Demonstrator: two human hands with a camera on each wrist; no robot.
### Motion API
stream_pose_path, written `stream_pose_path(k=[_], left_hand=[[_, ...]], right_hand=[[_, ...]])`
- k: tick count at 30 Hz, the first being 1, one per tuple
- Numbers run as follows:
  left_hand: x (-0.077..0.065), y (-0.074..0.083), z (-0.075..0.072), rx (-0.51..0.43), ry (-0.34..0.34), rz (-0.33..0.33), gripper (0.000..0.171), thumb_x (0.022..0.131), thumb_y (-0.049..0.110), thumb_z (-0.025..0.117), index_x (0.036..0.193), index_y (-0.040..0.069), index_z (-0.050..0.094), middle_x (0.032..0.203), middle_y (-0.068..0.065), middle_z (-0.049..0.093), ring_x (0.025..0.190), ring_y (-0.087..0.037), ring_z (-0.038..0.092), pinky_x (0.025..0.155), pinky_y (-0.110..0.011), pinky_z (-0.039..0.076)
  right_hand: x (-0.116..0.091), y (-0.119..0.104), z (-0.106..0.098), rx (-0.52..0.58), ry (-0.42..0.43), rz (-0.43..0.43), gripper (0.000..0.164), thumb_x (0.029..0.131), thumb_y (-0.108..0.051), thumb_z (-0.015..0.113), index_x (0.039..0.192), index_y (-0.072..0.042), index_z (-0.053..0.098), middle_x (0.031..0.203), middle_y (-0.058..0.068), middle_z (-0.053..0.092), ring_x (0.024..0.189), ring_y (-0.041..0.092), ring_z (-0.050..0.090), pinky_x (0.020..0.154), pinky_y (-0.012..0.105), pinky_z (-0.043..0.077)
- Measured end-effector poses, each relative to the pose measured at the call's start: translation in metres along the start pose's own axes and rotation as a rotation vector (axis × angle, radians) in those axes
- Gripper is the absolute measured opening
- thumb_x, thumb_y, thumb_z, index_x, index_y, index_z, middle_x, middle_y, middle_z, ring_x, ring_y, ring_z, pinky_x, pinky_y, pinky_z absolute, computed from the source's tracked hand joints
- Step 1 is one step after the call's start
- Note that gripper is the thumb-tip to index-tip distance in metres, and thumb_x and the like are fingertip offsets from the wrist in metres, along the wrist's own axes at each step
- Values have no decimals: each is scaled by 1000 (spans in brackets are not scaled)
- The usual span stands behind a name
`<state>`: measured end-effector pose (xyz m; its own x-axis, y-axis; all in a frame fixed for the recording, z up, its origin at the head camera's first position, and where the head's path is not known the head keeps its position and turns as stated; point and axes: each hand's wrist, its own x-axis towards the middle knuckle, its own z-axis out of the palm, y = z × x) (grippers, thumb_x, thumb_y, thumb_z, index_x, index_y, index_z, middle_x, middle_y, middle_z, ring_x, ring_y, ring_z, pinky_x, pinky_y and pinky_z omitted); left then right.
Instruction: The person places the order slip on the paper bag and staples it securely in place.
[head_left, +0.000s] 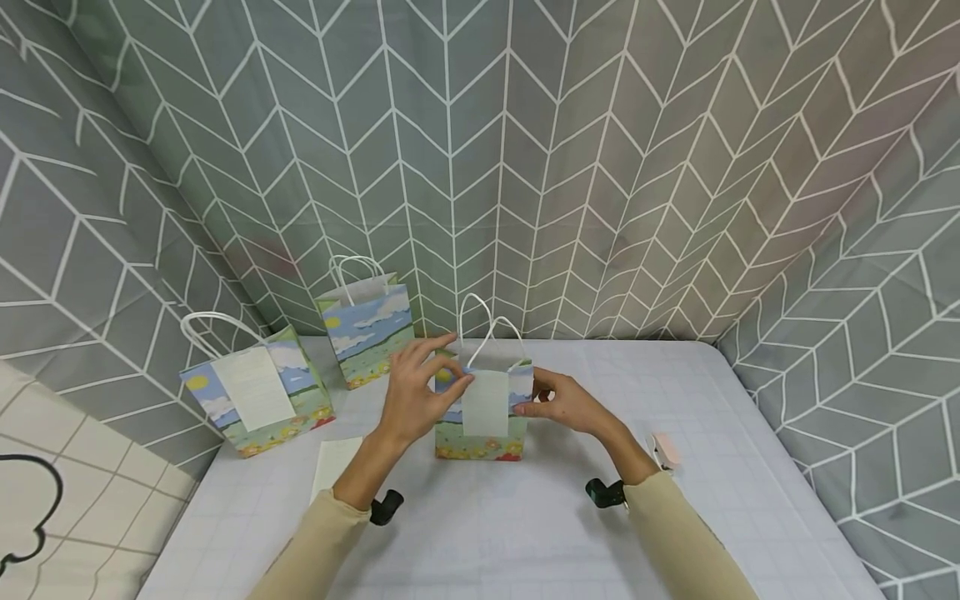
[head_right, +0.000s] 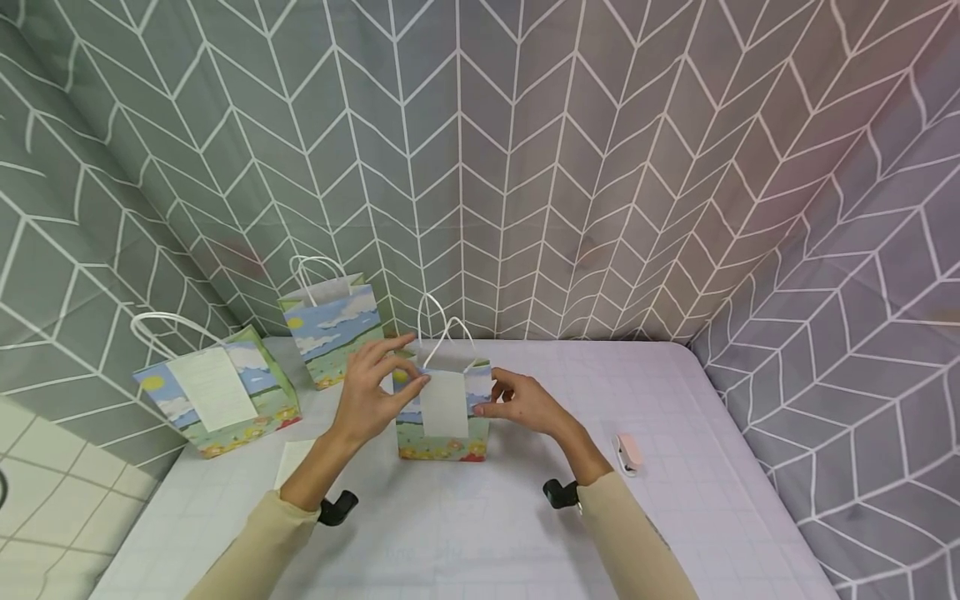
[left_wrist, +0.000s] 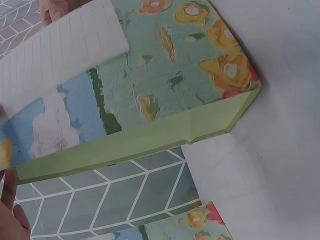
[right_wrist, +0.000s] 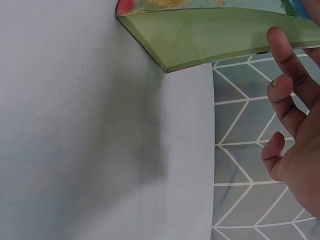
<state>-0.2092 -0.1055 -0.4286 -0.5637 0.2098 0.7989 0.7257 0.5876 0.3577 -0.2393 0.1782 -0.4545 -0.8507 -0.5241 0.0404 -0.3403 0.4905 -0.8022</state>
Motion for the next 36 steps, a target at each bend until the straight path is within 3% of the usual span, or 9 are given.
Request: stream_pose_path(k=[8, 17, 26, 32, 36], left_hand=[[0, -1, 0, 44, 1, 39, 17, 80, 27, 87, 80, 22, 71, 109, 2, 72, 109, -26, 58, 87, -50, 34], [1, 1, 1, 57, 25, 33, 23, 76, 27, 90, 87, 20, 71, 94, 3, 71, 103, -25, 58, 84, -49, 32], [0, 2, 4, 39, 29, 13, 29, 77, 25, 90, 98, 16, 72, 93, 1, 72, 98, -24, 57, 82, -48, 32], [0, 4, 4, 27, 29, 2, 39, 77, 23, 90, 110, 14, 71, 95, 0, 73, 96, -23, 57, 81, -47, 31], [1, 4, 3, 38, 23, 10, 40, 78, 24, 89, 114, 13, 73, 94, 0, 72, 95, -24, 57, 81, -47, 31]], right_hand=[[-2, 0, 1, -20, 0, 0, 38, 87, -39, 80, 119, -23, 65, 93, 0, 64, 86, 22, 56, 69, 35, 47], [-3, -1, 2, -27, 6, -6, 34, 87, -39, 79, 114, -23, 64, 93, -1, 64, 86, 20, 56, 68, 35, 47], [-3, 1, 4, -65, 49, -15, 31, 85, -42, 80, 99, -23, 60, 86, 2, 53, 78, 21, 45, 62, 29, 35], [-1, -7, 5, -4, 63, -76, 38, 86, -35, 82, 117, -22, 63, 99, 5, 58, 88, 31, 53, 74, 31, 41], [-2, -24, 4, -8, 128, -143, 40, 87, -33, 81, 121, -24, 63, 100, 8, 57, 86, 25, 48, 74, 32, 39]])
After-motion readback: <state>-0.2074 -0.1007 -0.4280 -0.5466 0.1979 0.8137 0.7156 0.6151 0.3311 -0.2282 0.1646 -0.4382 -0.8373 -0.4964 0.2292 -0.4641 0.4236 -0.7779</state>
